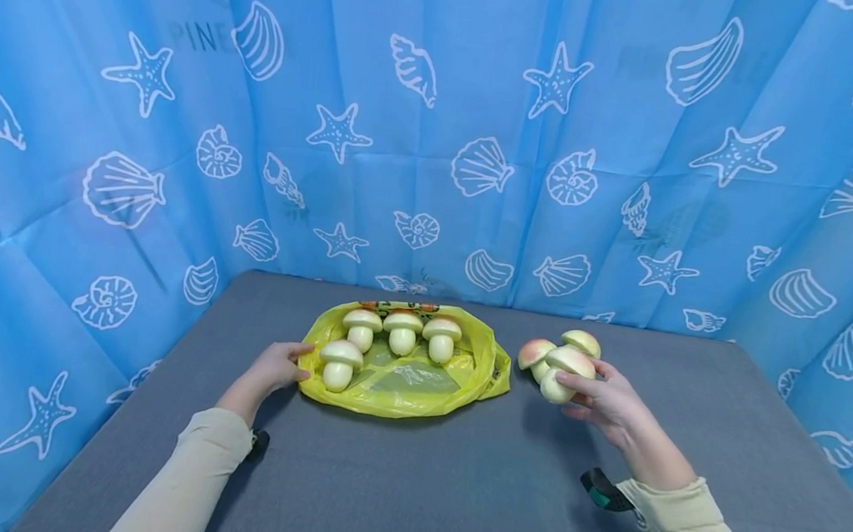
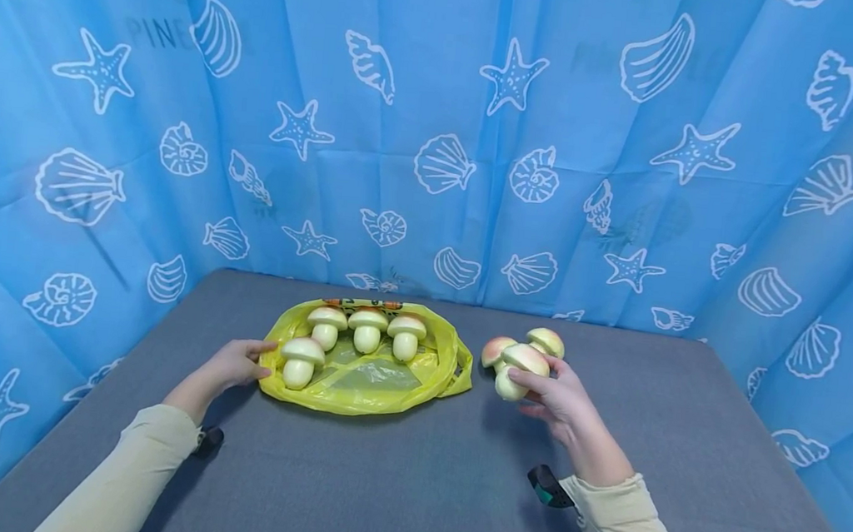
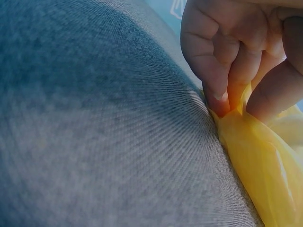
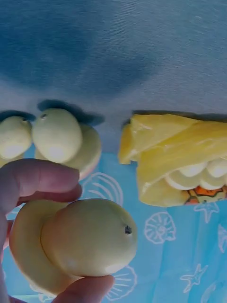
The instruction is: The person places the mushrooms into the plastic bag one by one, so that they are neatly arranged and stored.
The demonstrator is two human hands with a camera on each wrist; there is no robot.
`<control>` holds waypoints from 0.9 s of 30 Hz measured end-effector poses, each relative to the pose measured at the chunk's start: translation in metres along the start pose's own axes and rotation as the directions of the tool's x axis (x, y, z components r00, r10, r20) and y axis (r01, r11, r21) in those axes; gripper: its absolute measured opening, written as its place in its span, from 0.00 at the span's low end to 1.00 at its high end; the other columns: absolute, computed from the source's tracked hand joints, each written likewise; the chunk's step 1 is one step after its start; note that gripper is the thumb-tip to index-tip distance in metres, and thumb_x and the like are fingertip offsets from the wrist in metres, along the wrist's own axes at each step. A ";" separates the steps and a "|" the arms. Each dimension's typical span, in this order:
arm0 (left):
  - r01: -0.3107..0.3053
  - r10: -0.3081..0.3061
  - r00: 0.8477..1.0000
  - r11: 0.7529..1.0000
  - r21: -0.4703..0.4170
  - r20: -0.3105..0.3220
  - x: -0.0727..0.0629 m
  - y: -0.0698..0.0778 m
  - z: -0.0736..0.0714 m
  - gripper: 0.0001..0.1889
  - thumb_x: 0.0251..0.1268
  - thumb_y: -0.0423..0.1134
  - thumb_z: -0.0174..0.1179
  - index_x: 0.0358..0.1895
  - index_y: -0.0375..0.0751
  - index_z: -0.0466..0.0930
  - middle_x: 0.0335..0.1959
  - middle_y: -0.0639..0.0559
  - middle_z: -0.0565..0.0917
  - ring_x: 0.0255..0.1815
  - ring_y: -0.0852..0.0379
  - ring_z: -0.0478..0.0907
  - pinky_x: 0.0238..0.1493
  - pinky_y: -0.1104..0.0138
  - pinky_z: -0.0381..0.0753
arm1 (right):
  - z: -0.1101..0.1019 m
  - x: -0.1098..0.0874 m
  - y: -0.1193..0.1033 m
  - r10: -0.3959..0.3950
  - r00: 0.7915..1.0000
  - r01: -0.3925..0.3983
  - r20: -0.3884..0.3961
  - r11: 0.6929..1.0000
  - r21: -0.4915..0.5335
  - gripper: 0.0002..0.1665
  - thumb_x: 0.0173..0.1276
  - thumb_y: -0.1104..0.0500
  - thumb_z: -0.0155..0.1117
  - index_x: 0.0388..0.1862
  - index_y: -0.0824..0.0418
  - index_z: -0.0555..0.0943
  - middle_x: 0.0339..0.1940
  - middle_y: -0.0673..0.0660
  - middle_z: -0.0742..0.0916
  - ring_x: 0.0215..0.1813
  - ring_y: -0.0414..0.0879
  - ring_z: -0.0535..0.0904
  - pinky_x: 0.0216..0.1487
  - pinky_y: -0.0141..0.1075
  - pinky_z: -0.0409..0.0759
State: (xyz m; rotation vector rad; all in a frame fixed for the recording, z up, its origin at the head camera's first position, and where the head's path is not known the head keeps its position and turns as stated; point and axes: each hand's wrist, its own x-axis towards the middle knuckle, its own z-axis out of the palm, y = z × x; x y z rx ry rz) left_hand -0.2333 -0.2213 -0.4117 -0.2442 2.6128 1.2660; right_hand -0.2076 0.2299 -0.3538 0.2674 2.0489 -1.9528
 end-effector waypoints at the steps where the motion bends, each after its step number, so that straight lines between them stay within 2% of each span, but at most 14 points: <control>1: 0.001 -0.001 1.000 1.000 -0.002 -0.001 0.000 0.000 0.000 0.27 0.67 0.22 0.55 0.69 0.26 0.63 0.70 0.27 0.62 0.70 0.32 0.58 0.62 0.49 0.71 | 0.003 0.000 0.000 0.000 1.000 0.000 -0.001 1.000 -0.009 0.53 0.70 0.59 0.60 0.77 0.71 0.36 0.63 0.69 0.64 0.39 0.41 0.77 0.43 0.41 0.81; 5: 0.008 -0.008 1.000 1.000 -0.003 0.000 0.000 0.000 0.000 0.28 0.67 0.22 0.55 0.69 0.27 0.63 0.70 0.27 0.62 0.70 0.32 0.58 0.62 0.49 0.71 | 0.012 -0.001 0.000 -0.006 1.000 0.007 0.011 1.000 -0.013 0.52 0.70 0.59 0.61 0.77 0.70 0.38 0.62 0.68 0.66 0.40 0.41 0.77 0.44 0.41 0.81; 12: -0.001 0.001 1.000 1.000 -0.009 0.008 0.000 -0.001 -0.001 0.28 0.67 0.22 0.55 0.70 0.26 0.63 0.69 0.26 0.61 0.69 0.31 0.59 0.60 0.49 0.72 | 0.024 -0.001 0.001 -0.038 0.998 0.037 0.054 0.999 0.009 0.50 0.70 0.59 0.62 0.77 0.69 0.41 0.54 0.61 0.72 0.41 0.42 0.78 0.46 0.43 0.80; 19: -0.009 0.009 1.000 1.000 -0.011 0.016 0.002 -0.002 -0.001 0.28 0.67 0.22 0.55 0.70 0.27 0.62 0.70 0.27 0.61 0.70 0.31 0.58 0.61 0.48 0.71 | 0.033 0.001 0.003 -0.062 0.994 0.059 0.095 0.998 0.035 0.50 0.69 0.60 0.62 0.77 0.70 0.42 0.50 0.57 0.75 0.40 0.40 0.80 0.42 0.39 0.80; 24: -0.002 0.002 1.000 1.000 -0.026 0.013 0.002 -0.002 -0.001 0.28 0.67 0.22 0.54 0.70 0.27 0.62 0.70 0.28 0.61 0.70 0.32 0.58 0.62 0.48 0.71 | 0.042 0.001 0.004 -0.076 0.991 0.069 0.112 0.996 0.062 0.49 0.69 0.63 0.61 0.76 0.71 0.42 0.52 0.59 0.74 0.39 0.41 0.80 0.42 0.38 0.81; 27: 0.005 -0.005 1.000 1.000 -0.029 0.012 0.002 -0.002 0.000 0.28 0.67 0.22 0.54 0.70 0.27 0.62 0.70 0.28 0.61 0.70 0.32 0.58 0.62 0.48 0.70 | 0.048 0.001 0.004 -0.081 0.990 0.073 0.118 0.995 0.073 0.46 0.69 0.65 0.60 0.75 0.72 0.45 0.52 0.61 0.73 0.39 0.42 0.80 0.42 0.37 0.81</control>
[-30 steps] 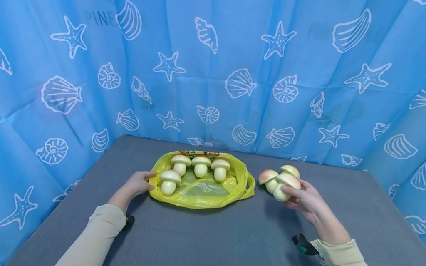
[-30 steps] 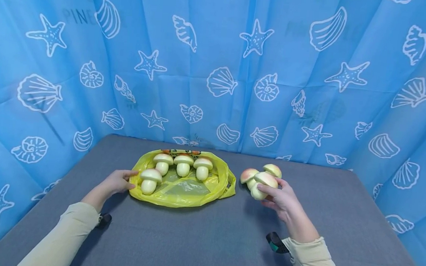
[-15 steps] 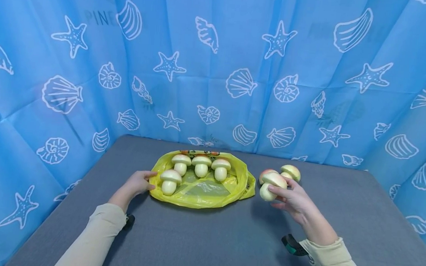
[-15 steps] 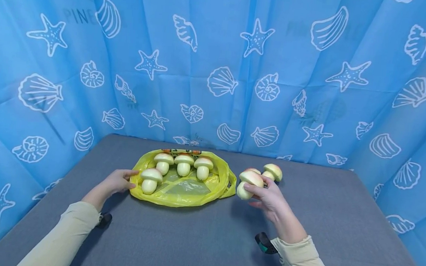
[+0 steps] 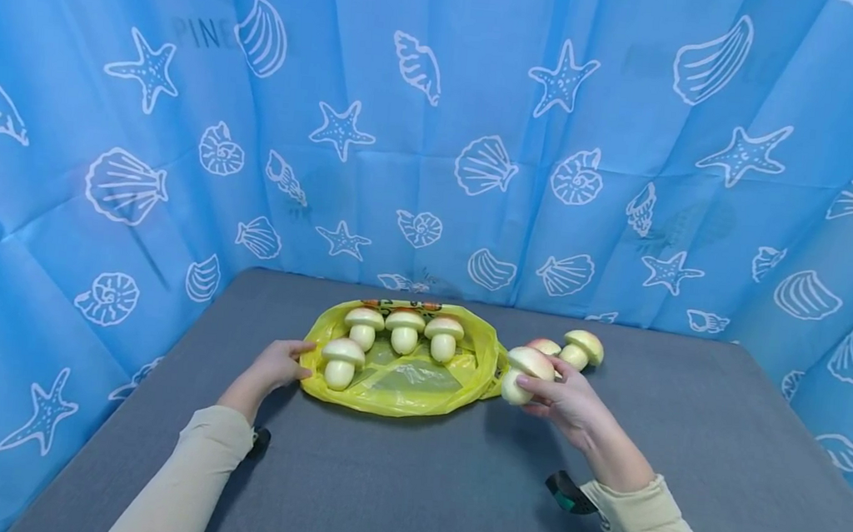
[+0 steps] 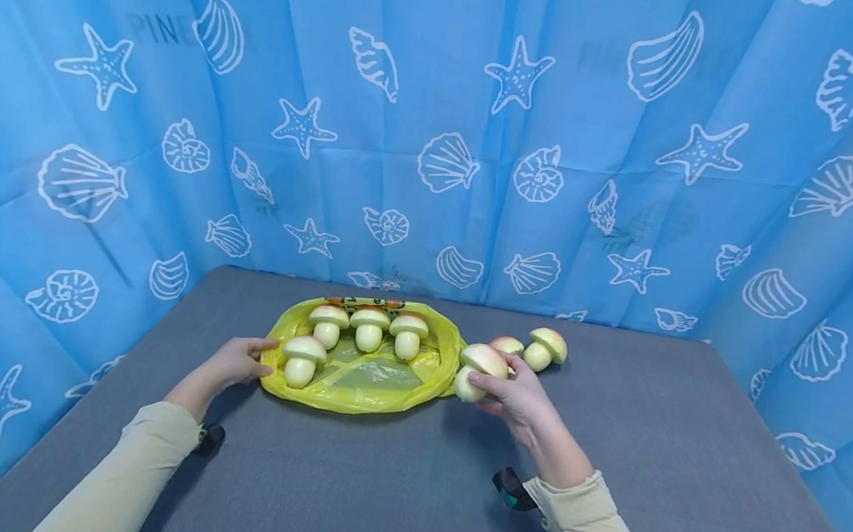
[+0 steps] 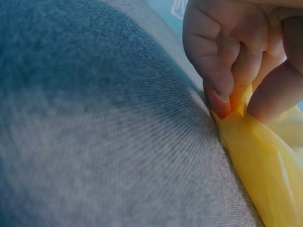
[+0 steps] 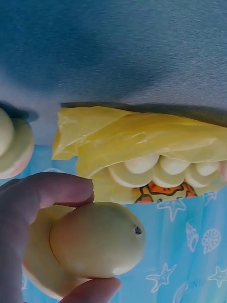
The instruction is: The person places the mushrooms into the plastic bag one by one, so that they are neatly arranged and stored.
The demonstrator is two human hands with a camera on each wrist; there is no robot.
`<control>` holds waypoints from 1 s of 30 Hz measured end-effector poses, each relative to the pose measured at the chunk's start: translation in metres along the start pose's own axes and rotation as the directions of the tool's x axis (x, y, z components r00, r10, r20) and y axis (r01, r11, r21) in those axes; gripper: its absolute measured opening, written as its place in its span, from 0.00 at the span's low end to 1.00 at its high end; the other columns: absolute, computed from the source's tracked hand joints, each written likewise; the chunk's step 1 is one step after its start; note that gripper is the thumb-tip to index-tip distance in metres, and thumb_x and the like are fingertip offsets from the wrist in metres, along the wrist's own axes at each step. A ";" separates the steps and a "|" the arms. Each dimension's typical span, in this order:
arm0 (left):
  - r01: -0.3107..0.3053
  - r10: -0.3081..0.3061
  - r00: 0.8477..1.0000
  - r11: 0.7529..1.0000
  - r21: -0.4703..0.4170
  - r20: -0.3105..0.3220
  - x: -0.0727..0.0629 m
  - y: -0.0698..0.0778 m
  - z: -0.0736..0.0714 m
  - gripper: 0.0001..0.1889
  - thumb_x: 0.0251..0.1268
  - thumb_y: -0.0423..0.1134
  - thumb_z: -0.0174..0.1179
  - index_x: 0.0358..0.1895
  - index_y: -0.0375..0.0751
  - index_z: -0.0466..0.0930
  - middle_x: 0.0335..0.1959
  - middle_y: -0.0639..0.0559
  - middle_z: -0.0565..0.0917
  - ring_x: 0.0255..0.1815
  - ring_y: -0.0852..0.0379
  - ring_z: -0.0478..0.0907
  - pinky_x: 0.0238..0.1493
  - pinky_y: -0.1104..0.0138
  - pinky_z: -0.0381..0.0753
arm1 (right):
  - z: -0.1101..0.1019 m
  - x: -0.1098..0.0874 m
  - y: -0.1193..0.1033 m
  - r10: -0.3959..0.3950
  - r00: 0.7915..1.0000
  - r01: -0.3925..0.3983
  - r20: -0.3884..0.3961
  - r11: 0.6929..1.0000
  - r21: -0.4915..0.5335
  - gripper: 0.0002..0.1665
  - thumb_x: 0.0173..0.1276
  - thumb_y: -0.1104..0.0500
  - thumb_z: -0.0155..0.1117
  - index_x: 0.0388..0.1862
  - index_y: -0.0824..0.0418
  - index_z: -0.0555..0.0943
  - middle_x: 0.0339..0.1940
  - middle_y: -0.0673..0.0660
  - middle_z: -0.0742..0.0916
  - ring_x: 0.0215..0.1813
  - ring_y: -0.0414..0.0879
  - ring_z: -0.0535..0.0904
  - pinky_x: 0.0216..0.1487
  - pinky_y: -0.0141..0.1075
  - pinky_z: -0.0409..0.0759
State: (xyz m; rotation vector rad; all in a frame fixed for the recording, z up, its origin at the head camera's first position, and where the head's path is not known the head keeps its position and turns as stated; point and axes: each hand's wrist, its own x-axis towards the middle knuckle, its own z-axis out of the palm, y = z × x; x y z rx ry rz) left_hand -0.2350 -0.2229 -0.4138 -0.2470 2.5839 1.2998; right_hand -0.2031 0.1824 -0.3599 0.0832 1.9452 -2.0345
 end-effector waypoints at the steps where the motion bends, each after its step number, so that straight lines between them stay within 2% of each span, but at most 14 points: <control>1: 0.002 -0.002 1.000 1.000 0.002 -0.001 0.000 0.000 0.000 0.28 0.67 0.22 0.55 0.70 0.27 0.62 0.70 0.28 0.61 0.70 0.32 0.58 0.62 0.48 0.70 | 0.002 0.000 0.000 -0.002 1.000 0.002 0.002 1.000 0.004 0.45 0.69 0.65 0.60 0.75 0.72 0.46 0.53 0.62 0.73 0.39 0.42 0.80 0.42 0.37 0.81; 9: 0.004 -0.004 1.000 1.000 0.008 -0.008 -0.001 0.000 0.000 0.28 0.67 0.22 0.55 0.70 0.27 0.62 0.70 0.28 0.62 0.70 0.33 0.58 0.62 0.48 0.70 | 0.014 0.005 0.003 -0.016 1.000 0.015 0.019 1.000 0.021 0.43 0.68 0.66 0.60 0.74 0.72 0.48 0.57 0.64 0.71 0.42 0.43 0.80 0.44 0.36 0.81; 17: 0.006 -0.006 1.000 1.000 0.008 -0.004 0.000 0.000 -0.001 0.28 0.67 0.22 0.55 0.70 0.28 0.62 0.71 0.28 0.61 0.71 0.33 0.57 0.62 0.48 0.70 | 0.025 0.008 0.007 -0.037 0.998 0.035 0.051 0.998 0.044 0.36 0.68 0.69 0.58 0.70 0.75 0.54 0.53 0.61 0.73 0.41 0.43 0.79 0.42 0.37 0.82; 26: 0.011 -0.011 1.000 1.000 -0.004 -0.005 0.000 -0.001 -0.001 0.28 0.67 0.22 0.55 0.70 0.28 0.62 0.70 0.28 0.61 0.71 0.33 0.58 0.63 0.48 0.70 | 0.033 0.011 0.010 -0.020 0.996 0.020 0.089 1.000 0.003 0.39 0.69 0.67 0.58 0.73 0.74 0.51 0.52 0.60 0.75 0.39 0.43 0.80 0.40 0.36 0.81; 30: 0.006 -0.006 1.000 1.000 0.000 -0.009 0.001 0.000 0.000 0.28 0.67 0.22 0.55 0.70 0.28 0.63 0.70 0.28 0.61 0.71 0.33 0.57 0.63 0.48 0.70 | 0.037 0.012 0.012 -0.005 0.996 0.006 0.091 1.000 -0.007 0.40 0.68 0.67 0.59 0.74 0.73 0.51 0.53 0.62 0.75 0.39 0.43 0.80 0.43 0.39 0.81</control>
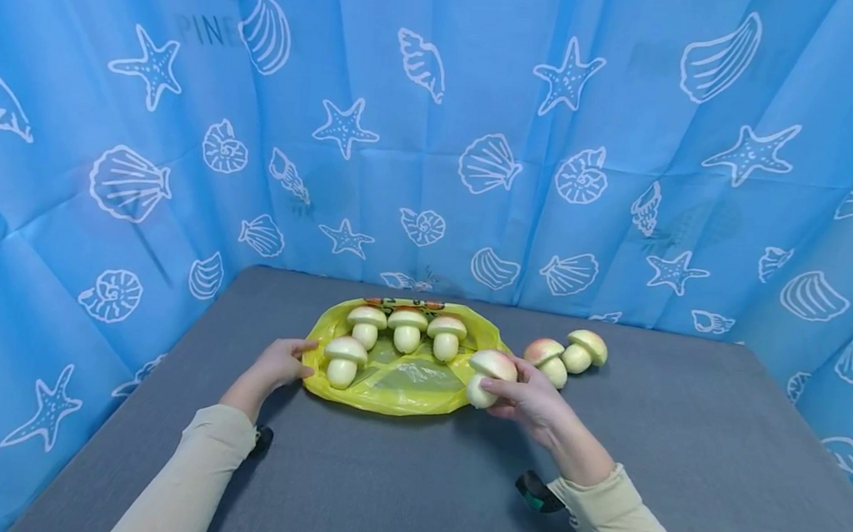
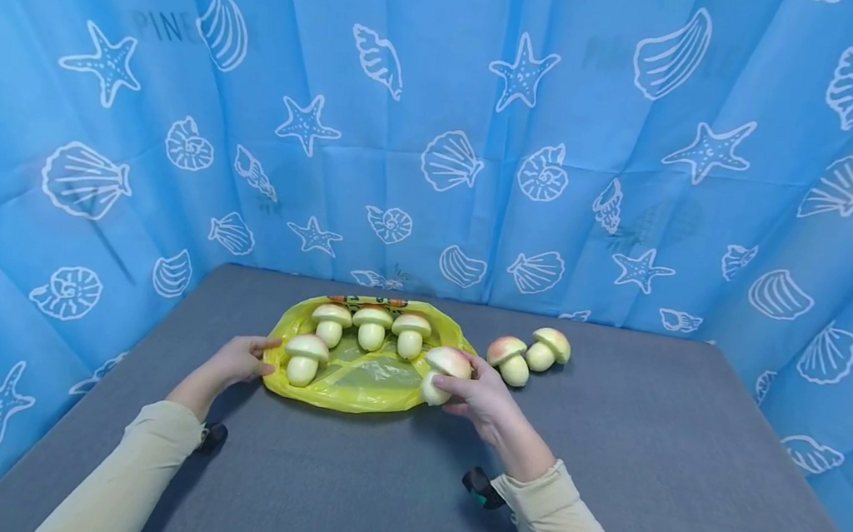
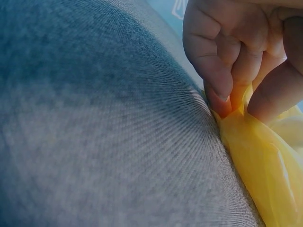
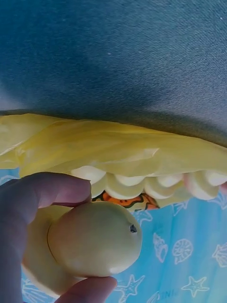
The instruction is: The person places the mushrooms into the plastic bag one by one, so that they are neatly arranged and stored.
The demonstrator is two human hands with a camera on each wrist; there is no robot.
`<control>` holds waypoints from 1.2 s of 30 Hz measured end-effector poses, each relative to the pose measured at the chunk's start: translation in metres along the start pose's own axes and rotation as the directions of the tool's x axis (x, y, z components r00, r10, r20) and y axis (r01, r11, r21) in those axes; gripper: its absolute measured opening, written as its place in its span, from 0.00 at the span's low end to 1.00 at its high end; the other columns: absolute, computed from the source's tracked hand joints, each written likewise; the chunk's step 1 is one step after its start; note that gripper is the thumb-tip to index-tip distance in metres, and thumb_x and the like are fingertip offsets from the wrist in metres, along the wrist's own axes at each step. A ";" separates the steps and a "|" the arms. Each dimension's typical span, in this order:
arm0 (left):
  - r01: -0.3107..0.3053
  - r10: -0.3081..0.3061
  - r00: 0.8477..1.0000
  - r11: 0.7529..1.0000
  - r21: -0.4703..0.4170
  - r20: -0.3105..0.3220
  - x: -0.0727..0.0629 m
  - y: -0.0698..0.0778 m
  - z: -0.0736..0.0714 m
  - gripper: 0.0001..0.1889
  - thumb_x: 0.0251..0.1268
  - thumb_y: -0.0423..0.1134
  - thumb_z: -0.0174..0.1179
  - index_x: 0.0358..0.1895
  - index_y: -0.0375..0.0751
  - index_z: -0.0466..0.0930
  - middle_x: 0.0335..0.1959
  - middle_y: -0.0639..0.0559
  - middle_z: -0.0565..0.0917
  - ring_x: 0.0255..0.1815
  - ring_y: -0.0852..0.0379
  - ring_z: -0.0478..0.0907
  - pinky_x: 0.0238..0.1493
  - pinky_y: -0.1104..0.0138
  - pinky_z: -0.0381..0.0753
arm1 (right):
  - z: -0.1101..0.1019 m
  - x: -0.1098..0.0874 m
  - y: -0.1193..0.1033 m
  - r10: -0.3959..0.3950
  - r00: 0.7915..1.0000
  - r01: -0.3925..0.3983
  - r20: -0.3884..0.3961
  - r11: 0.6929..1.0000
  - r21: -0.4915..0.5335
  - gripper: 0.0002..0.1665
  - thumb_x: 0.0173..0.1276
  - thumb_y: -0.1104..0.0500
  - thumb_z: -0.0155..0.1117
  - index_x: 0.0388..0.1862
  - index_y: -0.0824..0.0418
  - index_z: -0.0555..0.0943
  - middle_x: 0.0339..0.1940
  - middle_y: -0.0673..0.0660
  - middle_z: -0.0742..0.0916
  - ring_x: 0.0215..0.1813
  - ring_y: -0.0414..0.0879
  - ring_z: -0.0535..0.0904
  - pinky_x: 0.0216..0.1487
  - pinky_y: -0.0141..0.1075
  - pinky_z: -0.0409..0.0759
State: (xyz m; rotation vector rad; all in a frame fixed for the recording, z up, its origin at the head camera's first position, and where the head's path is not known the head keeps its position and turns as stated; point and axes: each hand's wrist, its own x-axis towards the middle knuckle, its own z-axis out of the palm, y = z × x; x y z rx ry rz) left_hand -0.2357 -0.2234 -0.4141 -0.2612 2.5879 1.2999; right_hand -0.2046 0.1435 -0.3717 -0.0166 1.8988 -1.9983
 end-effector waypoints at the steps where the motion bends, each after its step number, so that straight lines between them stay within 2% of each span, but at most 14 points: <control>1: 0.000 0.000 1.000 1.000 -0.002 -0.001 0.000 0.000 0.000 0.28 0.67 0.22 0.55 0.70 0.28 0.63 0.70 0.29 0.61 0.71 0.33 0.58 0.63 0.48 0.70 | 0.001 0.001 0.000 0.004 1.000 -0.004 0.003 1.000 0.000 0.40 0.68 0.67 0.59 0.74 0.73 0.51 0.53 0.62 0.75 0.40 0.43 0.80 0.45 0.40 0.80; 7: -0.013 0.013 1.000 1.000 0.004 -0.002 0.000 -0.001 -0.001 0.28 0.67 0.22 0.55 0.70 0.27 0.63 0.70 0.28 0.62 0.71 0.33 0.58 0.63 0.49 0.70 | 0.007 0.005 0.000 0.012 1.000 -0.012 0.020 1.000 -0.018 0.41 0.68 0.67 0.59 0.74 0.72 0.51 0.55 0.65 0.75 0.43 0.45 0.80 0.51 0.49 0.79; 20: -0.012 0.012 1.000 1.000 -0.006 -0.007 0.000 -0.001 0.000 0.27 0.67 0.22 0.55 0.69 0.27 0.63 0.70 0.28 0.62 0.70 0.33 0.59 0.62 0.49 0.71 | 0.024 0.014 0.002 0.025 1.000 -0.024 0.017 0.998 -0.050 0.40 0.69 0.65 0.58 0.74 0.72 0.52 0.60 0.70 0.73 0.49 0.52 0.78 0.52 0.52 0.78; 25: -0.025 0.025 1.000 1.000 -0.002 -0.007 -0.002 -0.001 -0.001 0.27 0.67 0.22 0.55 0.69 0.26 0.63 0.69 0.28 0.62 0.69 0.32 0.59 0.61 0.49 0.71 | 0.029 0.018 0.002 0.029 0.998 -0.026 0.056 0.998 -0.059 0.38 0.70 0.64 0.58 0.74 0.71 0.55 0.59 0.68 0.75 0.49 0.50 0.78 0.53 0.52 0.77; 30: -0.040 0.040 0.999 0.999 -0.013 -0.009 -0.003 -0.002 0.000 0.27 0.66 0.21 0.55 0.69 0.25 0.63 0.69 0.27 0.63 0.69 0.32 0.60 0.61 0.49 0.72 | 0.032 0.023 0.003 0.026 0.995 -0.023 0.098 0.999 -0.036 0.39 0.70 0.63 0.57 0.75 0.69 0.54 0.58 0.66 0.76 0.46 0.46 0.80 0.51 0.48 0.78; 36: -0.053 0.052 0.999 0.999 -0.005 -0.012 -0.005 -0.001 -0.001 0.27 0.66 0.22 0.55 0.69 0.26 0.63 0.69 0.27 0.63 0.68 0.32 0.62 0.59 0.48 0.73 | 0.039 0.028 0.001 0.020 0.995 -0.022 0.101 1.000 0.017 0.38 0.70 0.67 0.56 0.76 0.67 0.54 0.59 0.67 0.73 0.42 0.46 0.79 0.45 0.39 0.79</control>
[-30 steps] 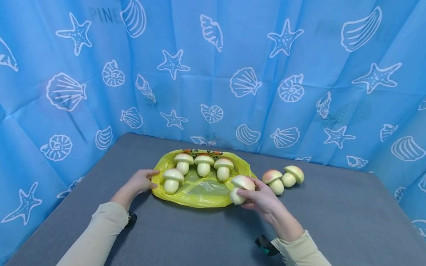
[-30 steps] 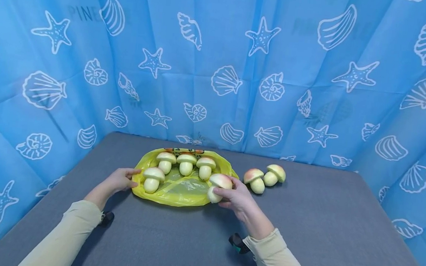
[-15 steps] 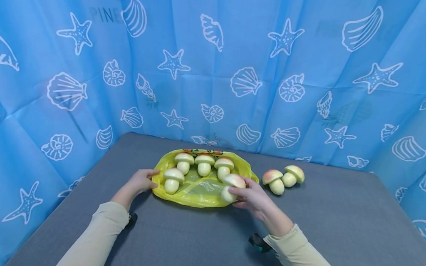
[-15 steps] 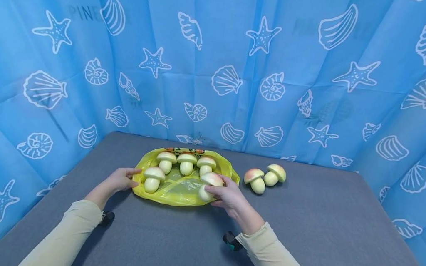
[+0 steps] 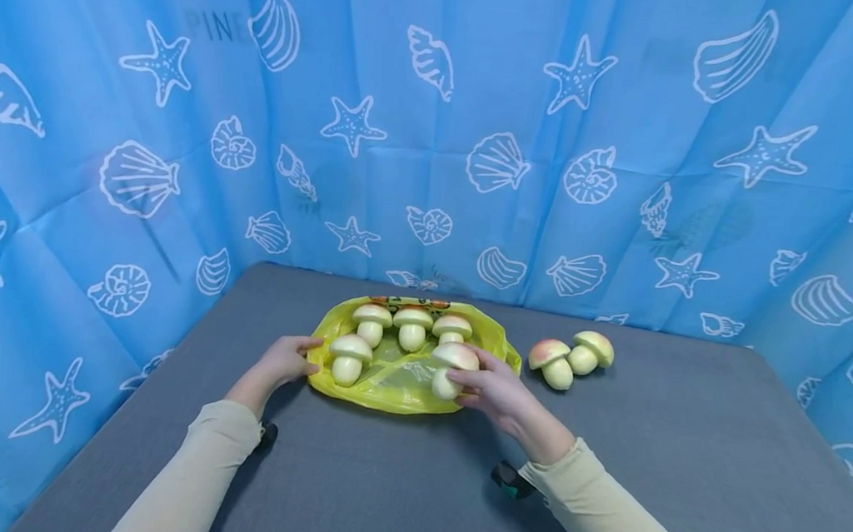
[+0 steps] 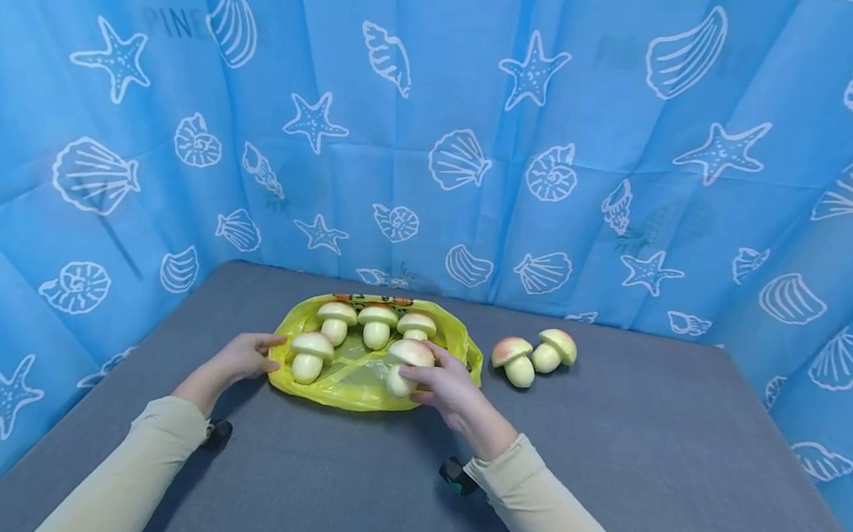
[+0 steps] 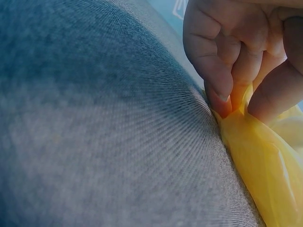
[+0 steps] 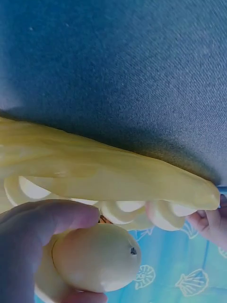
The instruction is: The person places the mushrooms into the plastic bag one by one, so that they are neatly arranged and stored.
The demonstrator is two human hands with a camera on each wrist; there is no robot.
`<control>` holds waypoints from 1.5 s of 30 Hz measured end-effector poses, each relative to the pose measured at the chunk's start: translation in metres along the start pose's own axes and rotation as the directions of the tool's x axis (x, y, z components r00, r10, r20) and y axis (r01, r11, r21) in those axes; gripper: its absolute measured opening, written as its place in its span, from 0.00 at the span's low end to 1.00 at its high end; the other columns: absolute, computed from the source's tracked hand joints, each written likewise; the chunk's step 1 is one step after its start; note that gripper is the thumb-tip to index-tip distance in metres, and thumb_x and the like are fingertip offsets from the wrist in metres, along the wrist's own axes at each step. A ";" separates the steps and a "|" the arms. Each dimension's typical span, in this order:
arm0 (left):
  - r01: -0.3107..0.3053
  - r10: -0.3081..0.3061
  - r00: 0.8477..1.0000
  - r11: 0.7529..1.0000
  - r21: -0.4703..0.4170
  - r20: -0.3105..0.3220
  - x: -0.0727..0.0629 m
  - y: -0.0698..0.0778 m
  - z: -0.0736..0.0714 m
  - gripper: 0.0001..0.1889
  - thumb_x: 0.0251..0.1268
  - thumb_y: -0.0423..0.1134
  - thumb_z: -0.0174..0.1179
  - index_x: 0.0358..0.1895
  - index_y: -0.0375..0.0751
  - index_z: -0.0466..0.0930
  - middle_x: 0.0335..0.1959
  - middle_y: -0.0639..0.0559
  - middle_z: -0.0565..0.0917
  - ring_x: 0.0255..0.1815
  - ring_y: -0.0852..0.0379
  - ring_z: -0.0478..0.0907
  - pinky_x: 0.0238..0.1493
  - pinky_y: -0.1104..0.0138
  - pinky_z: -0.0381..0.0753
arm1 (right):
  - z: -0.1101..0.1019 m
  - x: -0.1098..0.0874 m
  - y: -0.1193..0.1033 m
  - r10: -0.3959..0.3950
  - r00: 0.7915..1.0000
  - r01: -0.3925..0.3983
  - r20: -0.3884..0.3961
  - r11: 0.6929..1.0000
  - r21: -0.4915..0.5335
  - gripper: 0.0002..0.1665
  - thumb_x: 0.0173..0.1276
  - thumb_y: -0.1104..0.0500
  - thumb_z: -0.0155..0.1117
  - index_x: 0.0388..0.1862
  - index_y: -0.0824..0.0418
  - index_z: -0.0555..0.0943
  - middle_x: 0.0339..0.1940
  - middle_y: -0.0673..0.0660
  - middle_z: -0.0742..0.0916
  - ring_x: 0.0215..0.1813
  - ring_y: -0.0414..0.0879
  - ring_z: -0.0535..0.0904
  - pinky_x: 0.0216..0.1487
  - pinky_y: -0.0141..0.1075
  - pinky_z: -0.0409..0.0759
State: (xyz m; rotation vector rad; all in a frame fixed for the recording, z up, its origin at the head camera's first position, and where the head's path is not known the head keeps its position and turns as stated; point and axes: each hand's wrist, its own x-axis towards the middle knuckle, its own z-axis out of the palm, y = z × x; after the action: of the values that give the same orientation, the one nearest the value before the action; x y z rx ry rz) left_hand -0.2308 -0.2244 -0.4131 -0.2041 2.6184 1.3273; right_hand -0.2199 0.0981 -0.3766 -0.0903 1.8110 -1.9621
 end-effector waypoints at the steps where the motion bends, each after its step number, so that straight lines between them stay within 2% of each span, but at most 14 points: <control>1: 0.001 -0.001 1.000 1.000 0.000 0.000 0.000 0.000 0.000 0.27 0.67 0.22 0.55 0.69 0.26 0.63 0.69 0.27 0.63 0.68 0.32 0.62 0.59 0.48 0.73 | 0.001 0.001 0.000 0.000 1.000 0.000 -0.002 1.000 0.003 0.38 0.70 0.67 0.56 0.76 0.67 0.54 0.59 0.67 0.73 0.42 0.46 0.79 0.44 0.39 0.79; 12: 0.014 -0.014 1.000 1.000 -0.023 0.010 0.002 0.001 0.000 0.28 0.66 0.21 0.55 0.70 0.26 0.62 0.70 0.28 0.61 0.70 0.33 0.59 0.61 0.48 0.72 | 0.017 0.016 0.000 0.041 0.998 -0.041 -0.040 0.999 0.014 0.39 0.70 0.69 0.56 0.75 0.71 0.53 0.60 0.68 0.72 0.44 0.49 0.78 0.44 0.38 0.79; 18: 0.020 -0.020 1.000 1.000 -0.018 0.008 0.002 0.001 0.000 0.28 0.66 0.21 0.55 0.69 0.25 0.63 0.69 0.27 0.62 0.69 0.32 0.60 0.60 0.48 0.73 | 0.031 0.026 0.004 0.072 0.994 -0.074 -0.083 0.997 -0.026 0.36 0.68 0.68 0.59 0.72 0.71 0.58 0.57 0.67 0.74 0.47 0.52 0.74 0.55 0.51 0.76; 22: 0.028 -0.028 1.000 0.999 -0.029 0.008 0.004 0.000 0.000 0.28 0.66 0.21 0.55 0.70 0.26 0.63 0.69 0.27 0.62 0.69 0.33 0.60 0.60 0.48 0.72 | 0.041 0.031 0.007 0.091 0.991 -0.094 -0.097 0.995 -0.023 0.37 0.68 0.68 0.60 0.73 0.70 0.57 0.56 0.67 0.73 0.48 0.53 0.71 0.59 0.56 0.73; 25: 0.027 -0.027 1.000 0.999 -0.026 0.008 0.005 -0.001 0.000 0.28 0.66 0.21 0.55 0.70 0.26 0.62 0.70 0.27 0.62 0.69 0.33 0.60 0.61 0.48 0.72 | 0.048 0.034 0.008 0.101 0.990 -0.104 -0.100 0.994 -0.023 0.40 0.68 0.68 0.61 0.74 0.70 0.54 0.56 0.67 0.72 0.46 0.52 0.71 0.56 0.53 0.76; 28: 0.029 -0.029 1.000 0.999 -0.031 0.009 0.006 -0.002 0.000 0.28 0.66 0.21 0.55 0.70 0.27 0.63 0.70 0.28 0.62 0.70 0.33 0.60 0.61 0.48 0.71 | 0.054 0.037 0.011 0.105 0.987 -0.113 -0.126 0.991 -0.065 0.42 0.67 0.65 0.63 0.74 0.70 0.53 0.52 0.65 0.74 0.41 0.50 0.71 0.45 0.45 0.79; 32: 0.035 -0.035 0.999 0.999 -0.041 0.013 0.006 -0.002 0.000 0.28 0.66 0.21 0.54 0.70 0.27 0.63 0.70 0.28 0.62 0.70 0.33 0.60 0.61 0.49 0.71 | 0.059 0.041 0.015 0.111 0.982 -0.132 -0.155 0.982 -0.135 0.44 0.66 0.62 0.66 0.75 0.67 0.54 0.45 0.61 0.75 0.33 0.46 0.70 0.34 0.39 0.76; 38: 0.033 -0.033 0.999 0.999 -0.023 0.013 0.004 -0.001 0.000 0.28 0.67 0.22 0.55 0.70 0.27 0.63 0.70 0.28 0.62 0.69 0.33 0.60 0.61 0.49 0.72 | 0.063 0.044 0.017 0.147 0.975 -0.177 -0.165 0.967 -0.182 0.43 0.66 0.60 0.67 0.74 0.65 0.56 0.41 0.59 0.77 0.24 0.42 0.68 0.33 0.38 0.75; 45: 0.037 -0.037 0.999 0.999 -0.007 0.012 0.004 -0.001 -0.001 0.27 0.67 0.22 0.55 0.69 0.27 0.64 0.69 0.27 0.62 0.69 0.33 0.61 0.59 0.49 0.74 | 0.069 0.048 0.020 0.121 0.972 -0.172 -0.201 0.951 -0.256 0.45 0.67 0.58 0.66 0.76 0.65 0.55 0.47 0.62 0.77 0.24 0.44 0.68 0.28 0.36 0.72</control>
State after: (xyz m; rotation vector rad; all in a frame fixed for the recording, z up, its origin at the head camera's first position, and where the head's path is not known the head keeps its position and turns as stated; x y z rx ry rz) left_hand -0.2350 -0.2259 -0.4143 -0.2443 2.5874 1.3225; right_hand -0.2324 0.0160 -0.3991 0.1391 2.1332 -1.6551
